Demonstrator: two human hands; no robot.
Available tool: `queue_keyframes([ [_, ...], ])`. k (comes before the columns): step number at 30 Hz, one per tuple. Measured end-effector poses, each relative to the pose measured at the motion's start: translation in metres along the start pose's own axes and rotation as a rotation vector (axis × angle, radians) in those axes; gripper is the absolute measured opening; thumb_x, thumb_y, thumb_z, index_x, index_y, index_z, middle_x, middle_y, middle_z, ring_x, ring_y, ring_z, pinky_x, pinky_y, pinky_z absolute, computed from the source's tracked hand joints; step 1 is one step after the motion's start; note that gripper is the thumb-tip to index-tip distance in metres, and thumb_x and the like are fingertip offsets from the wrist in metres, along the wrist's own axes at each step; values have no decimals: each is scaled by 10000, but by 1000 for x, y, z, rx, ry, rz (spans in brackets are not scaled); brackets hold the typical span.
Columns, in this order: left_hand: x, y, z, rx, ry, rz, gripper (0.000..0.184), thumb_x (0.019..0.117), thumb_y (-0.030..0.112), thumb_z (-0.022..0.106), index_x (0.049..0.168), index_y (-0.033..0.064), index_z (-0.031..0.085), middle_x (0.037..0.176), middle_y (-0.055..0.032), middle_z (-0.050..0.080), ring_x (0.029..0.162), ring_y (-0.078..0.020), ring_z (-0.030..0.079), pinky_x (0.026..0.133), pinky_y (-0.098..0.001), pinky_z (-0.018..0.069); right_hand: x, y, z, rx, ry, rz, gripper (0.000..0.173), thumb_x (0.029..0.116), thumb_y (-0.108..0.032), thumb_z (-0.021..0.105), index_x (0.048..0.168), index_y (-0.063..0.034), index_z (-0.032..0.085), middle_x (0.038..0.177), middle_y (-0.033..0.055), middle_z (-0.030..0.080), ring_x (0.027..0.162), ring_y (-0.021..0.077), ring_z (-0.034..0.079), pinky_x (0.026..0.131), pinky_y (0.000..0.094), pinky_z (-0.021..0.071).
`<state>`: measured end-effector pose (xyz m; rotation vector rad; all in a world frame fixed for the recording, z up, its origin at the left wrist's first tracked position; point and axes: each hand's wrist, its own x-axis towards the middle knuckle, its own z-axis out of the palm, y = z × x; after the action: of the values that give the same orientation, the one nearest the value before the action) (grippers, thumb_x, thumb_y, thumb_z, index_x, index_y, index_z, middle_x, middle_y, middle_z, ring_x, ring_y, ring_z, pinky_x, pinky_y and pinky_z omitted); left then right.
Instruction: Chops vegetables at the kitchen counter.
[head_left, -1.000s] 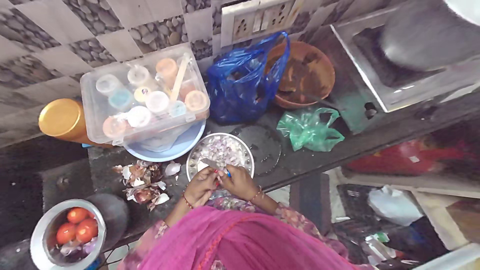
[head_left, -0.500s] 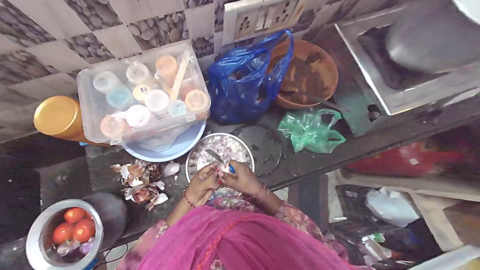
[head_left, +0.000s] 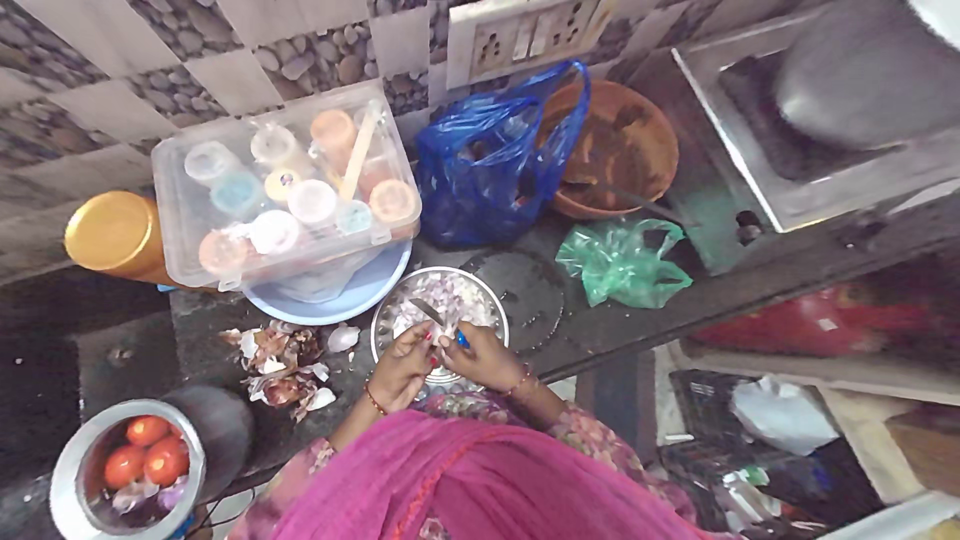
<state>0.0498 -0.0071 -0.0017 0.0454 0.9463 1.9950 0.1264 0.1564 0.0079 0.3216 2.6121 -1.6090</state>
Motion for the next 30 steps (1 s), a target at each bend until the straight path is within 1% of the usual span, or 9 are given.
queue_keyframes([
  [3, -1, 1, 2, 16, 11, 5, 243, 904, -15, 607, 1126, 69, 658, 938, -19, 738, 785, -75, 693, 735, -241, 582, 0, -2, 0, -20, -26, 34, 443, 1031, -376, 505, 862, 24, 594, 663, 50, 532, 604, 133, 523, 588, 334, 459],
  [7, 0, 2, 5, 67, 52, -2, 227, 920, -37, 545, 1095, 69, 645, 910, -2, 724, 741, -50, 666, 693, -214, 563, -1, -1, 4, -67, -18, 52, 482, 1054, -375, 446, 858, 31, 617, 671, 85, 563, 634, 193, 573, 614, 399, 485],
  [10, 1, 3, 6, 83, 73, -6, 235, 913, -63, 516, 1083, 54, 630, 908, 1, 713, 729, -43, 656, 686, -209, 560, -2, -4, 5, -83, -42, 114, 490, 1059, -381, 434, 840, 21, 607, 668, 79, 547, 634, 203, 565, 615, 411, 475],
  [13, 1, 3, 7, 82, 87, -9, 258, 906, -75, 514, 1111, 40, 618, 899, 1, 711, 725, -41, 654, 671, -203, 553, -2, -4, 6, -75, -5, 94, 473, 1044, -373, 473, 841, 30, 615, 662, 75, 550, 616, 174, 552, 598, 377, 470],
  [16, 1, 4, 5, 90, 58, -6, 316, 863, -84, 541, 1138, 38, 639, 881, 11, 719, 713, -30, 656, 656, -190, 549, -1, -2, 2, -76, 40, 76, 444, 983, -400, 573, 891, 32, 619, 681, 62, 551, 622, 157, 537, 599, 358, 469],
  [18, -1, 4, 3, 99, 34, -9, 345, 825, -92, 574, 1129, 49, 659, 890, 11, 731, 722, -38, 667, 675, -205, 562, 0, -4, -1, -89, 21, 73, 466, 962, -423, 605, 940, 42, 621, 705, 71, 565, 641, 168, 547, 621, 371, 483],
  [20, -1, 4, 2, 93, 9, -9, 364, 803, -93, 607, 1131, 58, 655, 920, 4, 737, 739, -50, 677, 689, -220, 571, 1, -6, -3, -92, -18, 82, 483, 969, -430, 596, 985, 52, 632, 729, 92, 590, 667, 192, 573, 650, 401, 503],
  [25, 0, 3, -4, 67, -44, -41, 280, 850, -53, 609, 1074, 98, 683, 860, 14, 716, 708, -36, 651, 658, -203, 548, 0, -10, -2, -105, -47, 80, 457, 999, -410, 553, 920, 38, 599, 697, 68, 544, 632, 165, 533, 612, 361, 472],
  [30, 0, 4, -3, 84, -20, -44, 216, 892, -34, 608, 1032, 98, 706, 867, 7, 726, 722, -42, 661, 680, -209, 557, -1, -9, 2, -113, -37, 79, 478, 1023, -408, 512, 948, 53, 618, 730, 116, 589, 676, 226, 588, 652, 420, 504],
])
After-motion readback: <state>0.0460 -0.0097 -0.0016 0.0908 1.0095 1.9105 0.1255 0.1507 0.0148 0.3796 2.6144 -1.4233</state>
